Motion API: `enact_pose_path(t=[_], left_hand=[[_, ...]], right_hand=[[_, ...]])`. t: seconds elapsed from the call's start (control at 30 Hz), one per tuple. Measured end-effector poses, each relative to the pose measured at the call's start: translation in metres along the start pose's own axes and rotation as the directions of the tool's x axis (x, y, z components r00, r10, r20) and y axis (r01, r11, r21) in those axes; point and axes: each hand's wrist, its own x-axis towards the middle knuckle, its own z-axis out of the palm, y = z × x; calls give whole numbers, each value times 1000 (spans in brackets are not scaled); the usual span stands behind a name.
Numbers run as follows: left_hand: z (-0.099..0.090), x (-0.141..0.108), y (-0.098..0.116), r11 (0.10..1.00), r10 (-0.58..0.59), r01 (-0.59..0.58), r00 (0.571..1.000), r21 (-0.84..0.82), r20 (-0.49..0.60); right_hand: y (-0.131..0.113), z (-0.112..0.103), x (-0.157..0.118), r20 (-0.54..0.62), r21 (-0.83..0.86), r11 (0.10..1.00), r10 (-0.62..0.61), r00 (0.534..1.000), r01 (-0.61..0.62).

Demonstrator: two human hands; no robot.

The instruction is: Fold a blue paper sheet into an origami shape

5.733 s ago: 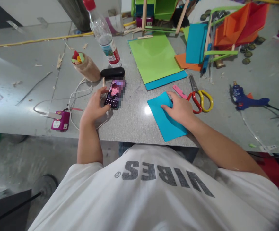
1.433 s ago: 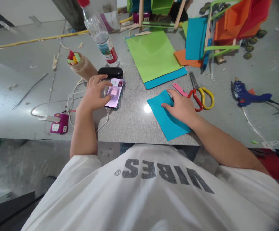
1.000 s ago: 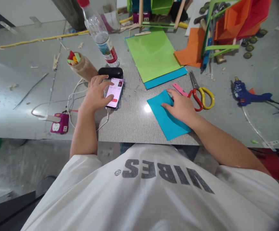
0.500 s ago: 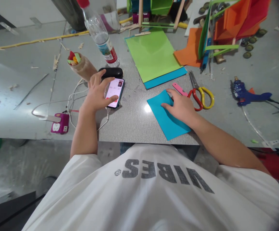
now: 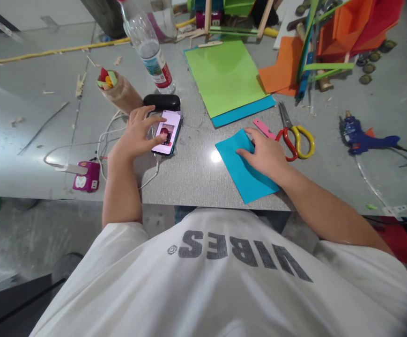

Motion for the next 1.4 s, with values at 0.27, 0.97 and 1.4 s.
enact_pose_path(t=[0.27, 0.97, 1.4], left_hand=[[2, 3, 3, 998, -48, 50, 998, -27, 41], [17, 7, 15, 998, 31, -29, 998, -50, 52], [8, 19, 1, 975, 53, -126, 932, -183, -358]], right_hand=[[1, 0, 0, 1, -8, 1000, -15, 1000, 15], [11, 10, 5, -52, 34, 998, -44, 998, 46], [17, 16, 10, -104, 139, 989, -39, 994, 53]])
